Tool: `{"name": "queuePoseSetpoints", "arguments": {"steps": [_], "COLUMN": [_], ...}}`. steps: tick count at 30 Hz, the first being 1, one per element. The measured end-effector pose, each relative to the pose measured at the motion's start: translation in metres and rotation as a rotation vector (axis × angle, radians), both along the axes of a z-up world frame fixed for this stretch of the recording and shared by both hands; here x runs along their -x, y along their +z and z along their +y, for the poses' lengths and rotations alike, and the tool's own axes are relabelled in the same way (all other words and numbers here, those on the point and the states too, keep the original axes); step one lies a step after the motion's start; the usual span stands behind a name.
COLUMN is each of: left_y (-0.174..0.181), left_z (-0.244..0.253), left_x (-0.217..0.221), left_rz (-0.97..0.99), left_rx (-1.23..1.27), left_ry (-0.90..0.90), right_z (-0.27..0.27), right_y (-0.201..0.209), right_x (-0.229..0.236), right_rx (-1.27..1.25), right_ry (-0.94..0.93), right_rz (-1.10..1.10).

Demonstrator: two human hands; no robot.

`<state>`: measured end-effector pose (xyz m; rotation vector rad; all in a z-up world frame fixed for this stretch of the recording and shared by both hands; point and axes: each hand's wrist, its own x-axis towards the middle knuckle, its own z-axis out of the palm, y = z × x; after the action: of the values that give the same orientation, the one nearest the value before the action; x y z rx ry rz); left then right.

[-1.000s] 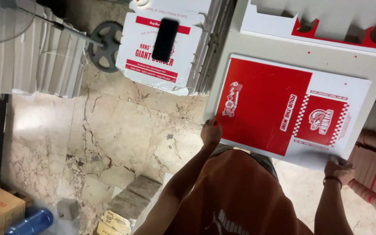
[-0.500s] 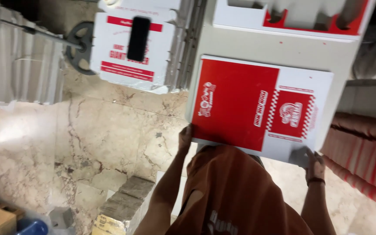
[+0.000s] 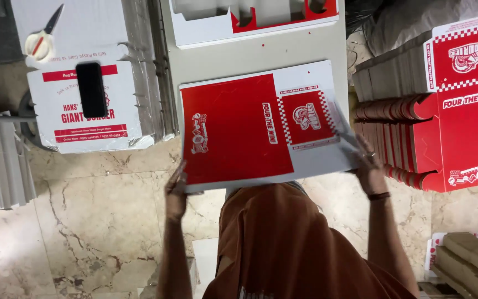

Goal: The person assembles red and white branded cardboard boxes by folding flaps and inserting a white plastic insert into each box. They repeat this process multiple times, stacking the finished boxes on the table.

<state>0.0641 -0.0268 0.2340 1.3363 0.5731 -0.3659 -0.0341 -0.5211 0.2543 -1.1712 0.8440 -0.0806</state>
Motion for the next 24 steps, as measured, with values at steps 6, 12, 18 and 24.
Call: {"name": "queuePoseSetpoints", "arguments": {"steps": [6,12,18,24], "left_y": [0.079,0.187,0.176,0.183], "left_z": [0.031,-0.011,-0.014,-0.016], "left_x": [-0.108,-0.172,-0.193,-0.189], "left_rz": [-0.722,-0.157,0.072,0.167], "left_rx": [0.005,-0.123,-0.174,-0.189], "left_ry": [-0.321,-0.156,-0.238,-0.25], "right_z": [0.004,-0.023,-0.019,0.012], "right_y": [0.148,0.145,0.122,0.165], "right_x": [-0.093,-0.142,-0.154,-0.156], "right_rx": [0.273,0.227,0.213,0.176], "right_ry": [-0.014,0.034,-0.075,-0.039], "right_rz": [0.365,-0.167,0.028,0.108]}}
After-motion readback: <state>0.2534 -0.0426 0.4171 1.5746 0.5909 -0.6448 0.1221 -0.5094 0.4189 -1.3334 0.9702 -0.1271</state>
